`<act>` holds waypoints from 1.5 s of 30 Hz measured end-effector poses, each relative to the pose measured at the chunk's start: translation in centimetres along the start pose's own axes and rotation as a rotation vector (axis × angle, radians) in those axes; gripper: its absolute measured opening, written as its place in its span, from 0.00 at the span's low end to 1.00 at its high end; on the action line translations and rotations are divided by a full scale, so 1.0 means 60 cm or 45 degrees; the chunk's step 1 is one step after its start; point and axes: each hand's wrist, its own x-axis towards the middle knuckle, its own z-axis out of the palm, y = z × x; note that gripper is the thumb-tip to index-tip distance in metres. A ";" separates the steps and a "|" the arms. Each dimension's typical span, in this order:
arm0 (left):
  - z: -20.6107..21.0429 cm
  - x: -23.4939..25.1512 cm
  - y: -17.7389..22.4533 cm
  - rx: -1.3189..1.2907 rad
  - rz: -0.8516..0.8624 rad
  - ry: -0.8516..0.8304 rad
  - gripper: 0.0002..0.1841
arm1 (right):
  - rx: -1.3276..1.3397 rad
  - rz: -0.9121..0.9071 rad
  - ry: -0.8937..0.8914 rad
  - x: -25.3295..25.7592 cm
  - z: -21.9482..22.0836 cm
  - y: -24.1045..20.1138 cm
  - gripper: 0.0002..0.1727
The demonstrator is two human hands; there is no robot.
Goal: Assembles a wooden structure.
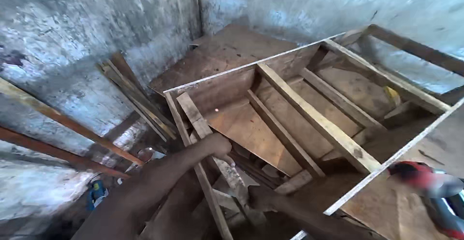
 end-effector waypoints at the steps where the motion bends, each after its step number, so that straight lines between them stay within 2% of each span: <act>1: 0.004 0.002 0.000 0.024 0.008 0.008 0.44 | 0.040 -0.030 -0.024 0.006 0.004 -0.003 0.24; 4: 0.004 -0.001 -0.002 0.079 0.044 -0.021 0.46 | 0.130 -0.159 -0.026 0.000 0.010 -0.009 0.24; 10: -0.005 -0.037 -0.021 0.035 0.037 -0.081 0.45 | 0.317 -0.231 -0.066 -0.007 0.008 0.000 0.26; 14: -0.008 -0.048 -0.032 0.003 0.032 -0.047 0.46 | 0.630 -0.301 -0.169 -0.023 0.008 -0.015 0.24; 18: -0.025 -0.061 -0.035 -0.042 -0.027 -0.092 0.46 | 0.752 -0.278 -0.092 -0.034 0.020 -0.019 0.24; 20: -0.018 -0.057 -0.038 -0.023 -0.025 -0.033 0.45 | 0.802 -0.278 -0.041 -0.030 0.027 -0.016 0.23; 26: -0.011 -0.047 -0.033 0.051 -0.019 -0.009 0.46 | 1.111 -0.143 -0.081 -0.028 0.030 -0.023 0.19; 29: -0.011 -0.048 -0.031 0.011 -0.039 -0.004 0.45 | 1.089 -0.168 -0.060 -0.022 0.034 -0.022 0.21; 34: -0.025 -0.055 -0.035 -0.084 -0.070 -0.039 0.41 | 1.032 -0.075 0.163 -0.044 0.040 -0.054 0.23; 37: -0.009 -0.058 -0.008 -0.015 0.050 -0.017 0.40 | 1.093 -0.017 0.149 -0.050 0.047 -0.058 0.21; 40: 0.008 -0.068 0.050 0.027 0.210 -0.062 0.39 | 1.143 -0.026 0.115 -0.038 0.060 -0.048 0.20; 42: 0.016 -0.068 0.081 0.043 0.200 -0.115 0.39 | 1.126 -0.074 0.113 -0.038 0.066 -0.048 0.18; 45: 0.028 -0.061 0.086 -0.051 0.077 -0.202 0.38 | 1.086 -0.165 0.038 -0.034 0.081 -0.063 0.21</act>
